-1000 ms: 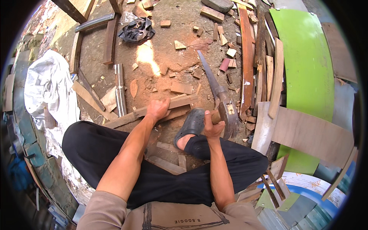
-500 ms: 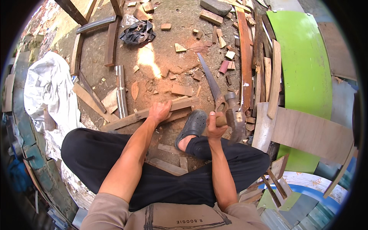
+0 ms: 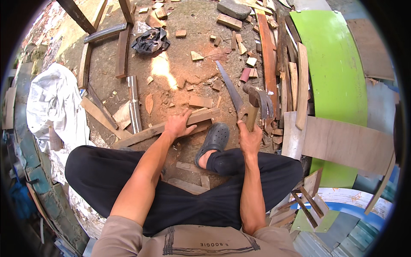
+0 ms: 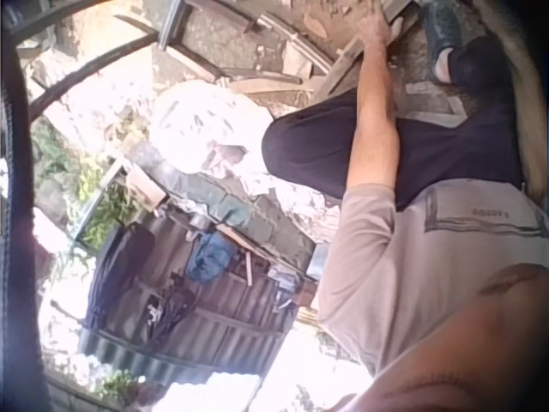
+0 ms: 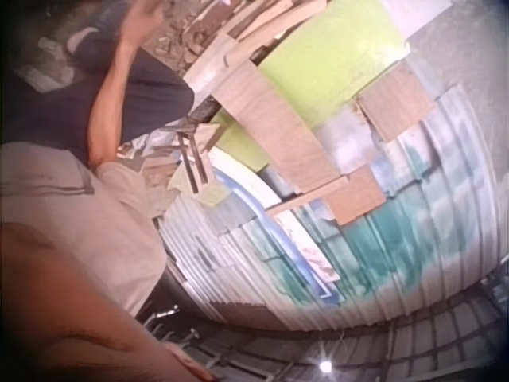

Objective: The person sits cross-legged on the ground and uses a hand saw to cut a small wooden plank into shorter pieces. They then use a hammer to split or adjust the cut pieces. The work area is cluttered with wood scraps and tools.

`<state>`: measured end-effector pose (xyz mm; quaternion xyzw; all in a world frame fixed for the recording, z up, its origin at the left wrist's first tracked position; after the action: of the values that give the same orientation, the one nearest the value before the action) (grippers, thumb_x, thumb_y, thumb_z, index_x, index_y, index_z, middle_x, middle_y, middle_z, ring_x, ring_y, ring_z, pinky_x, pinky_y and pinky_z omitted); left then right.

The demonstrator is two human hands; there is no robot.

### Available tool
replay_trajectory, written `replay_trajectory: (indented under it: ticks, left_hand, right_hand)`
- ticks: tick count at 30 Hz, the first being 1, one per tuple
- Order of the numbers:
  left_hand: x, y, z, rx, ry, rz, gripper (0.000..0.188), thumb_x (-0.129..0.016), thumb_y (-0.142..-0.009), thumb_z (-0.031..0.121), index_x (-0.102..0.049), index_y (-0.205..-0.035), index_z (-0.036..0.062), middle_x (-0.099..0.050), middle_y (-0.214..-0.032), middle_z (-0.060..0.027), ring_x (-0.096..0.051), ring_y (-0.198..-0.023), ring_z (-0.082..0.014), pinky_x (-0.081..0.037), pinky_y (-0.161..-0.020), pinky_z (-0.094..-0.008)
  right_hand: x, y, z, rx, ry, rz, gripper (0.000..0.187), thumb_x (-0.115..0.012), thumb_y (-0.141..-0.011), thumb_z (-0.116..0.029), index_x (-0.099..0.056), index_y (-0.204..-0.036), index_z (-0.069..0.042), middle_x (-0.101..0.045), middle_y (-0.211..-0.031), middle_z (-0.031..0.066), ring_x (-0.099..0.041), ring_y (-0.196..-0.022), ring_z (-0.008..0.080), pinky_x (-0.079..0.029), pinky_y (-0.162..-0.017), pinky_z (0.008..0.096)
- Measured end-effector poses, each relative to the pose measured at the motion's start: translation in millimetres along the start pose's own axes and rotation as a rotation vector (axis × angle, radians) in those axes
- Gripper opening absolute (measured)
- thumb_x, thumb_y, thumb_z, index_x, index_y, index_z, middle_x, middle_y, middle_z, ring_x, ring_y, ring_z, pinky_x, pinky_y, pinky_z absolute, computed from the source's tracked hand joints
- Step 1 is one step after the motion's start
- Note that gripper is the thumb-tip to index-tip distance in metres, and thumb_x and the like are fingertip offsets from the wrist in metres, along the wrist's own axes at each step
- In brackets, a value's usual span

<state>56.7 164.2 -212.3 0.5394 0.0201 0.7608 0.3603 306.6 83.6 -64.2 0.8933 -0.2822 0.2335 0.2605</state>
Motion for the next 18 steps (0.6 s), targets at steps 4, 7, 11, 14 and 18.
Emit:
replay_trajectory:
  ticks: [4, 7, 11, 14, 18]
  left_hand:
    - [-9.9, -2.4, -36.2, 0.159, 0.128, -0.212, 0.095, -0.068, -0.078, 0.073, -0.052, -0.143, 0.0054, -0.052, -0.148, -0.0233, -0.064, -0.119, -0.0398, -0.053, -0.098, -0.0496]
    - [-3.6, 9.7, -36.8, 0.13, 0.101, -0.132, 0.092, -0.073, -0.078, 0.068, -0.052, -0.143, 0.0058, -0.062, -0.136, -0.0208, -0.063, -0.12, -0.0393, -0.052, -0.1, -0.0494]
    - [-7.9, 24.5, -37.2, 0.031, -0.089, 0.107, 0.089, -0.077, -0.079, 0.061, -0.051, -0.142, 0.0031, -0.051, -0.148, -0.0174, -0.053, -0.132, -0.035, -0.046, -0.107, -0.0455]
    - [0.5, 40.3, -32.8, 0.064, -0.189, 0.149, 0.09, -0.078, -0.077, 0.061, -0.052, -0.139, 0.0019, -0.045, -0.152, -0.0145, -0.048, -0.134, -0.0314, -0.041, -0.108, -0.0422]
    - [-2.0, 58.1, -46.1, 0.133, -0.204, 0.284, 0.095, -0.077, -0.074, 0.068, -0.051, -0.136, 0.0011, -0.043, -0.152, -0.0141, -0.048, -0.128, -0.0295, -0.039, -0.105, -0.0416]
  right_hand:
    - [4.7, 12.4, -2.5, -0.005, 0.042, -0.019, 0.032, -0.073, -0.087, -0.028, -0.066, -0.082, 0.003, -0.058, -0.061, 0.0123, -0.057, -0.059, 0.0227, -0.046, -0.062, 0.0402]
    - [5.5, 25.2, 13.3, 0.012, -0.002, -0.017, 0.03, -0.074, -0.091, -0.023, -0.059, -0.072, -0.004, -0.053, -0.055, 0.0006, -0.05, -0.043, 0.0107, -0.036, -0.04, 0.0288]
    - [-0.5, 36.5, 26.1, -0.006, 0.009, -0.038, 0.032, -0.074, -0.091, -0.024, -0.058, -0.071, -0.004, -0.051, -0.053, 0.0006, -0.049, -0.041, 0.0114, -0.037, -0.039, 0.0293]
    - [-9.1, 38.7, 32.2, -0.12, 0.045, -0.069, 0.037, -0.074, -0.087, -0.032, -0.067, -0.085, 0.004, -0.059, -0.064, 0.0151, -0.057, -0.061, 0.0249, -0.047, -0.064, 0.0428]
    - [-27.6, 47.6, 31.8, 0.021, -0.031, -0.033, 0.035, -0.074, -0.09, -0.03, -0.062, -0.074, -0.001, -0.054, -0.056, 0.0057, -0.051, -0.048, 0.0154, -0.039, -0.048, 0.0343]
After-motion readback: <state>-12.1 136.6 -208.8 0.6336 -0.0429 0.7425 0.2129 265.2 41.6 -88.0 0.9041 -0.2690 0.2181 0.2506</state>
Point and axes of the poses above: each hand's wrist, its own y-axis away from the middle knuckle, its own x-axis out of the back of the hand, z = x × y, the point moved 7 cm from there along -y, towards the middle knuckle
